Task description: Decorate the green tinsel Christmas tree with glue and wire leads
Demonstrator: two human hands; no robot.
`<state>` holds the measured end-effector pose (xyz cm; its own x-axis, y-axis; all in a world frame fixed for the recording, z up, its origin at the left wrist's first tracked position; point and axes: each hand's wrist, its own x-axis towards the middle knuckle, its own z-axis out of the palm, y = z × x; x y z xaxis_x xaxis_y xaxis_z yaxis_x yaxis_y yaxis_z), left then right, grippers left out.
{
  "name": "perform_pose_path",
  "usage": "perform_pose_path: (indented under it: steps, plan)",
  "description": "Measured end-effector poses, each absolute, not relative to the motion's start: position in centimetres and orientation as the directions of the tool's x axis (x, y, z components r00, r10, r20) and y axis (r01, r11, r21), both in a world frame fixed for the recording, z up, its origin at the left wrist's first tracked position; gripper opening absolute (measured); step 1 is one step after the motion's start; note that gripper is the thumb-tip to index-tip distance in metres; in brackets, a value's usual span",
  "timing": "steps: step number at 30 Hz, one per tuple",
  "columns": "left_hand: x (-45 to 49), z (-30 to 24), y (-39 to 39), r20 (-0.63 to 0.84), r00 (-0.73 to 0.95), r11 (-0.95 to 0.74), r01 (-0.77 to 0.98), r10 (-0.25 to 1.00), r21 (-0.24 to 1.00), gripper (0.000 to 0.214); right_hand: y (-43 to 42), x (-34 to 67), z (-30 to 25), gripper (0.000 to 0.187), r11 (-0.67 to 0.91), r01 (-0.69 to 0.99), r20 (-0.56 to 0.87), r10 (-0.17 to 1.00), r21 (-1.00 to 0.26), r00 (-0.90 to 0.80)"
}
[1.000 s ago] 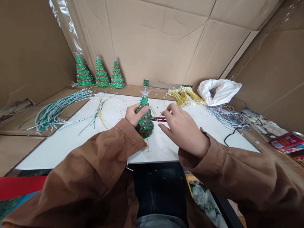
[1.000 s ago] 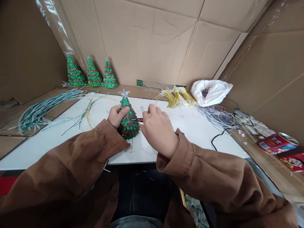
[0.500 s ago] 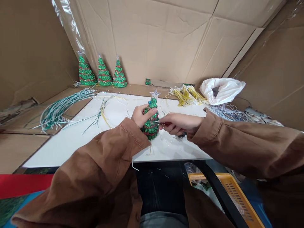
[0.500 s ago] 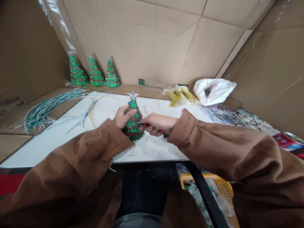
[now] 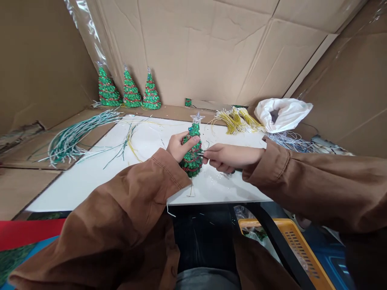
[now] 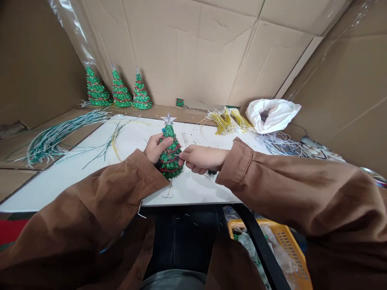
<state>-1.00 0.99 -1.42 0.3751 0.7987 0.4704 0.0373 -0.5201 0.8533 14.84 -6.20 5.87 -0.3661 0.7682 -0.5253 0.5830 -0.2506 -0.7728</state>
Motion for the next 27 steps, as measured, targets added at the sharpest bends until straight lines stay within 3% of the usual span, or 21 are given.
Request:
perform_pose_path:
  steps: [2, 5, 7, 12, 18, 27]
  plan:
    - [-1.0, -1.4, 1.0, 0.468, 0.372, -0.518, 0.044, 0.802, 0.854, 0.047, -6.5, 14.2, 6.3, 0.025, 0.085, 0.813, -0.350, 0.873, -0.577, -0.339]
    - [-0.9, -1.5, 1.2, 0.469, 0.365, -0.520, 0.053, 0.805, 0.852, 0.048, -7.1, 13.4, 6.9, 0.023, 0.388, 0.908, -0.219, 0.883, -0.157, -0.415]
    - [-0.9, -1.6, 1.2, 0.472, 0.360, -0.525, 0.062, 0.805, 0.849, 0.048, -7.6, 13.0, 6.9, 0.017, 0.430, 0.903, -0.212, 0.884, 0.022, -0.416]
    - [-0.9, -1.5, 1.0, 0.469, 0.300, -0.517, 0.100, 0.830, 0.850, 0.048, -8.7, 12.2, 6.0, 0.021, 0.407, 0.867, -0.131, 0.913, 0.288, -0.385]
    - [-1.0, -1.4, 0.9, 0.454, 0.304, -0.510, 0.134, 0.837, 0.850, 0.048, -8.8, 11.9, 5.4, 0.024, 0.435, 0.765, -0.102, 0.891, 0.474, -0.443]
    - [-1.1, -1.9, 1.6, 0.493, 0.319, -0.554, 0.137, 0.810, 0.821, 0.047, -7.5, 12.6, 7.3, 0.022, 0.589, 0.601, -0.201, 0.784, 0.540, -0.588]
